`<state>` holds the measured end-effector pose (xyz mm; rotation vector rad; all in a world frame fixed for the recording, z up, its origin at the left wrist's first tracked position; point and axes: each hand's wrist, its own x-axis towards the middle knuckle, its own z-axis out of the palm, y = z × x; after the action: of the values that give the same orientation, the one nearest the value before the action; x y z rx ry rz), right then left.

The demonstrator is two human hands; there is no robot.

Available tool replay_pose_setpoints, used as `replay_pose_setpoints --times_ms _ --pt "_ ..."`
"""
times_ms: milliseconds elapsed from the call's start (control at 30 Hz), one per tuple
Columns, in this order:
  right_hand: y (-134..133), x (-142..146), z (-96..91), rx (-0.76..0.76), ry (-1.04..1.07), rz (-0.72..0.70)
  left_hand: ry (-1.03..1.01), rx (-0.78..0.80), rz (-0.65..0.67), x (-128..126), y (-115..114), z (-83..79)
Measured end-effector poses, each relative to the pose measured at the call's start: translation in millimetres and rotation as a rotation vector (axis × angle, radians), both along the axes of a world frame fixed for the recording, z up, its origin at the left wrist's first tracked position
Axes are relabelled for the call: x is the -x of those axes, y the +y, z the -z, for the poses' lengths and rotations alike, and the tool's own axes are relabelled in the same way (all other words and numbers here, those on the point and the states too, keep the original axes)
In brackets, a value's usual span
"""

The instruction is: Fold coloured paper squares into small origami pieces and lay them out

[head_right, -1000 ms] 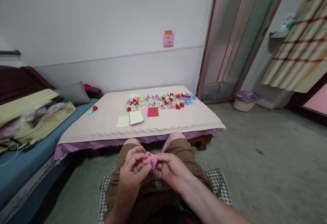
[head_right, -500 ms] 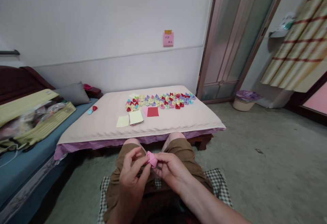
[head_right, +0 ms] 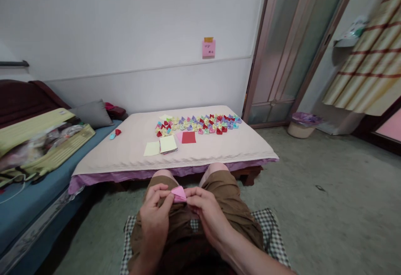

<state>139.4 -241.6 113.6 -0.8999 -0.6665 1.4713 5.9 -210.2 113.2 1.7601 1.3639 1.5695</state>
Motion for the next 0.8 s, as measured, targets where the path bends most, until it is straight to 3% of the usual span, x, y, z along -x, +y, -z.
replay_pose_setpoints --times_ms 167,800 --pt "4 5 9.8 -0.017 -0.236 0.074 -0.018 0.032 0.025 -1 3 5.4" --pt "19 9 25.2 -0.005 -0.333 0.219 0.000 0.090 0.132 -21 -9 18.3"
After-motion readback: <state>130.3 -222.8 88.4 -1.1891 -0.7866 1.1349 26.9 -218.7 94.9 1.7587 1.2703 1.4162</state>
